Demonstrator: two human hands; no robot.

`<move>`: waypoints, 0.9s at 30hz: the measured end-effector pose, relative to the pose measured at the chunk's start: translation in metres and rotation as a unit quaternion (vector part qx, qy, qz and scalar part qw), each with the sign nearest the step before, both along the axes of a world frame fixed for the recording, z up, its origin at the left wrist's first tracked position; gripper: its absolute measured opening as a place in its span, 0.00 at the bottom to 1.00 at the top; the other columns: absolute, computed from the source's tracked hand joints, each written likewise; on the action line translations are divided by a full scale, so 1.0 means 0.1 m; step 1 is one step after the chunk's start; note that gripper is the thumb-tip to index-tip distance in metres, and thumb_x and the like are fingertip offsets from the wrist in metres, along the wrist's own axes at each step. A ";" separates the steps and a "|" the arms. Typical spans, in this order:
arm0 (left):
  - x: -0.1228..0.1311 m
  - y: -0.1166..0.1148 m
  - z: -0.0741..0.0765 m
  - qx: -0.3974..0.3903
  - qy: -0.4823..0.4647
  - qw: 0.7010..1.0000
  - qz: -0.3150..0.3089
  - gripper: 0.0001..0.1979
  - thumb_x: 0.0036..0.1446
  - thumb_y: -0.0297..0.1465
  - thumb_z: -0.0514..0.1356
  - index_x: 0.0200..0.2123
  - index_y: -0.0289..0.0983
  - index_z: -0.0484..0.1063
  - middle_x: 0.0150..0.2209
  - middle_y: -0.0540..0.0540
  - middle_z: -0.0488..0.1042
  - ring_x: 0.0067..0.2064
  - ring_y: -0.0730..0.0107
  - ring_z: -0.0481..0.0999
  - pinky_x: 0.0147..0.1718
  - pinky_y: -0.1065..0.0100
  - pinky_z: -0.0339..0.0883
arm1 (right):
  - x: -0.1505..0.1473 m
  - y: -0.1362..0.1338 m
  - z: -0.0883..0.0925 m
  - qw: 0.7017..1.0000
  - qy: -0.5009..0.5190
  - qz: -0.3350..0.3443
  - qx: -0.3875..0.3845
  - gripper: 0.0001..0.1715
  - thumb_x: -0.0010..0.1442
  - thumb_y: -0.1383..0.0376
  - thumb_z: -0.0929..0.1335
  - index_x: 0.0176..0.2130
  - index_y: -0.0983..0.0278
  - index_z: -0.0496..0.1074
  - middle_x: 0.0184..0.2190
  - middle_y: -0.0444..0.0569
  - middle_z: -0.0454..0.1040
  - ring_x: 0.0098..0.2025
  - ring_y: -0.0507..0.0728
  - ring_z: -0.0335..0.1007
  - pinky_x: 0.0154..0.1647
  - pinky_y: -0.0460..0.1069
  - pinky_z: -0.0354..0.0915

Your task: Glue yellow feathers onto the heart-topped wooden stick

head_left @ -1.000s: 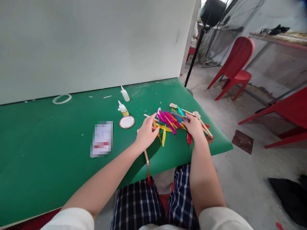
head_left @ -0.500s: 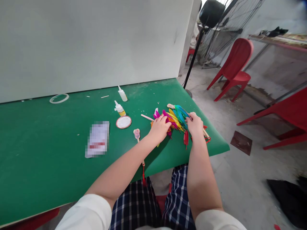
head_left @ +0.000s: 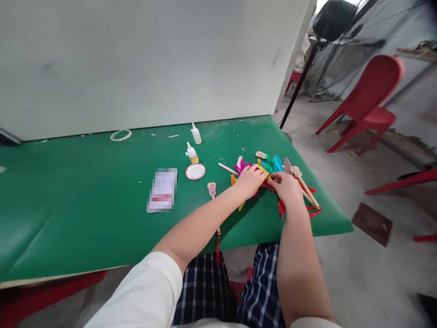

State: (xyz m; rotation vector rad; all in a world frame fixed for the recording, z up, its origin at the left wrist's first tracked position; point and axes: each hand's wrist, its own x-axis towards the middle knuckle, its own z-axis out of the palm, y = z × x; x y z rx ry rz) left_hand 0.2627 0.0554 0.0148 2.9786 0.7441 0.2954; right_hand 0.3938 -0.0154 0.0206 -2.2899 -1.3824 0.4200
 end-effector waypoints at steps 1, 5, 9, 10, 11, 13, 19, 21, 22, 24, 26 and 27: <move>0.01 0.00 0.00 0.002 0.007 1.000 -0.004 0.17 0.57 0.24 0.51 0.49 0.33 0.66 0.46 0.40 0.71 0.53 0.55 0.63 0.48 0.55 0.60 | 0.01 0.01 -0.02 1.000 -0.004 -0.006 -0.009 0.14 0.50 0.61 0.68 0.39 0.60 0.73 0.32 0.46 0.76 0.34 0.57 0.70 0.31 0.49 0.60; 0.04 0.00 0.00 0.028 0.028 0.999 0.002 0.11 0.59 0.26 0.49 0.39 0.33 0.71 0.37 0.40 0.71 0.44 0.59 0.67 0.39 0.60 0.62 | 0.07 0.04 -0.09 0.999 -0.022 0.008 -0.027 0.19 0.49 0.61 0.68 0.43 0.61 0.72 0.37 0.48 0.75 0.37 0.57 0.70 0.33 0.49 0.60; 0.00 -0.01 0.01 0.051 0.015 0.999 0.006 0.12 0.58 0.25 0.49 0.36 0.33 0.72 0.34 0.41 0.70 0.41 0.59 0.67 0.35 0.61 0.61 | 0.07 0.03 -0.10 0.999 -0.034 0.020 -0.036 0.21 0.48 0.59 0.69 0.44 0.61 0.72 0.35 0.48 0.75 0.34 0.56 0.70 0.30 0.49 0.60; -0.02 -0.01 0.01 0.053 0.009 0.999 0.007 0.12 0.58 0.24 0.49 0.35 0.33 0.72 0.34 0.41 0.69 0.41 0.59 0.67 0.35 0.61 0.61 | 0.07 0.03 -0.09 0.998 -0.031 0.018 -0.042 0.21 0.48 0.60 0.69 0.44 0.61 0.72 0.33 0.48 0.75 0.33 0.56 0.70 0.29 0.48 0.59; -0.04 0.00 0.02 0.055 0.002 0.998 0.008 0.11 0.58 0.24 0.49 0.34 0.34 0.72 0.34 0.41 0.69 0.40 0.60 0.67 0.35 0.61 0.61 | 0.06 0.03 -0.09 0.998 -0.027 0.014 -0.048 0.21 0.48 0.60 0.69 0.44 0.60 0.72 0.32 0.47 0.75 0.32 0.56 0.70 0.28 0.48 0.58; -0.08 0.02 0.02 0.055 -0.017 0.998 0.008 0.11 0.56 0.23 0.50 0.32 0.34 0.72 0.33 0.42 0.69 0.40 0.61 0.66 0.36 0.61 0.62 | 0.06 0.04 -0.09 0.998 -0.016 0.008 -0.057 0.21 0.48 0.60 0.69 0.44 0.59 0.72 0.30 0.46 0.75 0.31 0.55 0.69 0.27 0.48 0.57; -0.21 0.08 0.00 0.026 -0.079 0.997 0.001 0.12 0.51 0.18 0.52 0.29 0.35 0.73 0.34 0.45 0.70 0.43 0.65 0.66 0.43 0.61 0.63 | 0.11 0.07 -0.16 0.998 0.017 0.006 -0.061 0.20 0.50 0.61 0.67 0.44 0.60 0.73 0.31 0.47 0.76 0.29 0.54 0.69 0.26 0.47 0.56; -0.24 0.06 0.00 0.023 -0.069 0.997 -0.004 0.13 0.49 0.18 0.52 0.32 0.36 0.73 0.36 0.45 0.70 0.45 0.64 0.66 0.45 0.60 0.62 | 0.11 0.08 -0.14 0.998 0.013 0.010 -0.062 0.19 0.51 0.61 0.66 0.43 0.60 0.74 0.31 0.47 0.76 0.30 0.54 0.69 0.26 0.47 0.56; -0.26 0.04 0.01 0.022 -0.062 0.998 -0.005 0.14 0.49 0.17 0.52 0.35 0.36 0.73 0.37 0.45 0.70 0.46 0.63 0.65 0.46 0.59 0.62 | 0.10 0.07 -0.13 0.998 0.011 0.011 -0.063 0.18 0.51 0.61 0.66 0.43 0.61 0.74 0.32 0.47 0.76 0.30 0.55 0.69 0.26 0.47 0.56; -0.28 -0.01 0.02 0.019 -0.054 0.998 0.008 0.18 0.48 0.17 0.52 0.40 0.36 0.72 0.41 0.43 0.70 0.47 0.62 0.65 0.47 0.59 0.61 | 0.09 0.06 -0.09 0.998 0.008 0.016 -0.066 0.17 0.51 0.62 0.65 0.41 0.61 0.75 0.32 0.48 0.76 0.31 0.55 0.69 0.27 0.47 0.55; -0.29 -0.07 0.05 0.008 -0.053 0.997 0.057 0.19 0.49 0.18 0.51 0.45 0.34 0.69 0.42 0.41 0.69 0.46 0.62 0.67 0.46 0.61 0.62 | 0.07 0.05 -0.05 0.998 0.002 0.015 -0.065 0.16 0.51 0.63 0.64 0.39 0.62 0.74 0.31 0.48 0.75 0.31 0.55 0.68 0.26 0.47 0.55; -0.30 -0.10 0.06 0.001 -0.054 0.994 0.091 0.19 0.51 0.19 0.50 0.46 0.34 0.68 0.41 0.40 0.69 0.45 0.62 0.68 0.44 0.62 0.63 | 0.07 0.04 -0.05 0.998 -0.003 0.010 -0.060 0.16 0.51 0.63 0.63 0.39 0.62 0.74 0.30 0.48 0.75 0.31 0.55 0.68 0.26 0.47 0.54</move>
